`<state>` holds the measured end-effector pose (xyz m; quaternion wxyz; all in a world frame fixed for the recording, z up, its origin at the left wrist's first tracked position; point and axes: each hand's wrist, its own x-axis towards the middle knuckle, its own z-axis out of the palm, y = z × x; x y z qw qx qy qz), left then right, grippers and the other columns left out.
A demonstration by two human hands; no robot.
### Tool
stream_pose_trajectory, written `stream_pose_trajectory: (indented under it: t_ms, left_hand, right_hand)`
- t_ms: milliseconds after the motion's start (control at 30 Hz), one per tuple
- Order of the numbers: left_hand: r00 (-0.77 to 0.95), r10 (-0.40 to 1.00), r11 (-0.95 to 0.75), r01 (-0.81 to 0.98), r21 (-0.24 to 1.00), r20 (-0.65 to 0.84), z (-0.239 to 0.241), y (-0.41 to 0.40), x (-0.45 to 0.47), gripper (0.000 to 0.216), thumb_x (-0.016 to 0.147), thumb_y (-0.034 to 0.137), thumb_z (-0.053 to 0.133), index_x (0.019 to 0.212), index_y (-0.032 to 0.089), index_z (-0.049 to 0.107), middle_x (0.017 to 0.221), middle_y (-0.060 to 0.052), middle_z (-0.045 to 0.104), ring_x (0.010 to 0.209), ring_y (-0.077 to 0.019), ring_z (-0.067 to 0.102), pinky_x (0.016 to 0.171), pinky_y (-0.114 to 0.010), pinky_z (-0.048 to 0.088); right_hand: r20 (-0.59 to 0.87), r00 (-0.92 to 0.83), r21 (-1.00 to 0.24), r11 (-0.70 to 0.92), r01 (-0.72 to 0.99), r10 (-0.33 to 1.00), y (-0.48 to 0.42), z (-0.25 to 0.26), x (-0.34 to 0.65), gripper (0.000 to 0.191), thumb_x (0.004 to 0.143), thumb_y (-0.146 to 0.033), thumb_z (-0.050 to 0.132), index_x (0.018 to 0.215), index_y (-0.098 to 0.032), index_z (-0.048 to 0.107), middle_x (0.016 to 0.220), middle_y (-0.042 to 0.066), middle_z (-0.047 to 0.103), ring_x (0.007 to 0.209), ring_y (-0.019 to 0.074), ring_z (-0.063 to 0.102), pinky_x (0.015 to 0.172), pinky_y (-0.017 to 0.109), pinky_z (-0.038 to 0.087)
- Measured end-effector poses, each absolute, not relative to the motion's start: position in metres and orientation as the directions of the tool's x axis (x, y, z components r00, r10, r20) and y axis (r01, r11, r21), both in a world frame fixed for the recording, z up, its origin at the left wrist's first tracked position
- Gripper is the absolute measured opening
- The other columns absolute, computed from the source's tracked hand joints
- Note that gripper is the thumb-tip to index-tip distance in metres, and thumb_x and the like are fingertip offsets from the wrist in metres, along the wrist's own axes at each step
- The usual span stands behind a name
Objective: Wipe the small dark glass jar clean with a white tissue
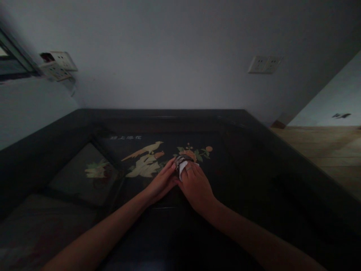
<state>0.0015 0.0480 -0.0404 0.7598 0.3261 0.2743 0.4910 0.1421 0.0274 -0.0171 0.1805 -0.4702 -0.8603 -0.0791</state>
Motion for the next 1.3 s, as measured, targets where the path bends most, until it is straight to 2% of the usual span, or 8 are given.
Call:
stream_pose_trajectory:
  t_ms: [100,267,567,667,833,967,1133,1300]
  left_hand:
    - [0.372,0.922,0.317,-0.561,0.765,-0.110,-0.040,0.048,0.002,0.035,0.084,0.030,0.066,0.119,0.024,0.061,0.118,-0.005,0.064,0.088,-0.0150,0.063,0.071,-0.025,0.049]
    - [0.366,0.919,0.346,-0.577,0.740,-0.145,-0.037,0.047,0.003,0.036,0.083,0.027,0.068,0.118,0.022,0.061,0.113,-0.006,0.066,0.090,-0.0150,0.064,0.077,-0.025,0.049]
    - [0.336,0.930,0.332,-0.583,0.741,-0.152,-0.034,0.047,0.004,0.038,0.083,0.029,0.069,0.119,0.022,0.059,0.116,-0.006,0.065,0.102,-0.0174,0.061,0.089,-0.027,0.046]
    - [0.332,0.934,0.312,-0.569,0.760,-0.135,-0.035,0.047,0.003,0.037,0.084,0.031,0.066,0.119,0.022,0.059,0.120,-0.007,0.062,0.107,-0.0191,0.059,0.090,-0.028,0.045]
    - [0.351,0.924,0.329,-0.527,0.784,-0.152,-0.036,0.047,0.002,0.039,0.085,0.034,0.065,0.122,0.023,0.057,0.121,-0.008,0.061,0.091,-0.0175,0.062,0.073,-0.027,0.049]
    - [0.345,0.922,0.348,-0.533,0.771,-0.177,-0.033,0.046,0.002,0.042,0.085,0.033,0.065,0.125,0.023,0.055,0.119,-0.009,0.062,0.087,-0.0173,0.063,0.073,-0.028,0.050]
    - [0.345,0.919,0.364,-0.555,0.748,-0.191,-0.032,0.046,0.002,0.038,0.087,0.031,0.063,0.123,0.021,0.056,0.118,-0.009,0.063,0.097,-0.0183,0.062,0.084,-0.029,0.049]
    - [0.329,0.932,0.326,-0.585,0.743,-0.150,-0.037,0.048,0.001,0.037,0.087,0.030,0.062,0.123,0.021,0.056,0.124,-0.009,0.060,0.105,-0.0184,0.060,0.092,-0.029,0.046]
  right_hand:
    - [0.360,-0.495,0.015,0.525,0.851,0.791,0.026,-0.018,0.141,0.039,0.089,-0.024,0.059,0.120,0.000,0.060,0.125,0.027,0.060,0.120,0.0349,0.055,0.101,0.048,0.044]
    - [0.286,-0.518,-0.017,0.545,0.838,0.806,0.023,-0.016,0.138,0.036,0.090,-0.028,0.058,0.113,-0.001,0.065,0.116,0.025,0.065,0.111,0.0329,0.060,0.096,0.046,0.046]
    - [0.310,-0.511,-0.253,0.587,0.769,0.802,0.022,-0.012,0.142,0.035,0.091,-0.029,0.056,0.113,-0.003,0.064,0.113,0.018,0.066,0.106,0.0284,0.062,0.096,0.041,0.050]
    - [0.361,-0.518,-0.178,0.602,0.778,0.776,0.024,-0.015,0.142,0.041,0.090,-0.030,0.058,0.118,0.000,0.061,0.121,0.022,0.063,0.115,0.0318,0.058,0.102,0.043,0.047]
    - [0.426,-0.521,0.012,0.572,0.820,0.739,0.028,-0.022,0.143,0.037,0.090,-0.018,0.056,0.121,0.001,0.060,0.128,0.024,0.059,0.121,0.0330,0.056,0.105,0.045,0.045]
    - [0.396,-0.516,0.049,0.543,0.838,0.760,0.026,-0.026,0.141,0.040,0.089,-0.019,0.057,0.123,0.003,0.057,0.125,0.026,0.061,0.117,0.0331,0.059,0.102,0.044,0.048]
    - [0.266,-0.516,-0.122,0.559,0.820,0.815,0.022,-0.018,0.137,0.028,0.091,-0.020,0.055,0.109,-0.002,0.065,0.110,0.022,0.067,0.107,0.0296,0.063,0.098,0.044,0.049]
    - [0.258,-0.466,-0.495,0.530,0.689,0.846,0.027,-0.007,0.144,0.022,0.091,-0.016,0.049,0.106,-0.010,0.063,0.110,0.015,0.065,0.103,0.0240,0.062,0.093,0.039,0.049]
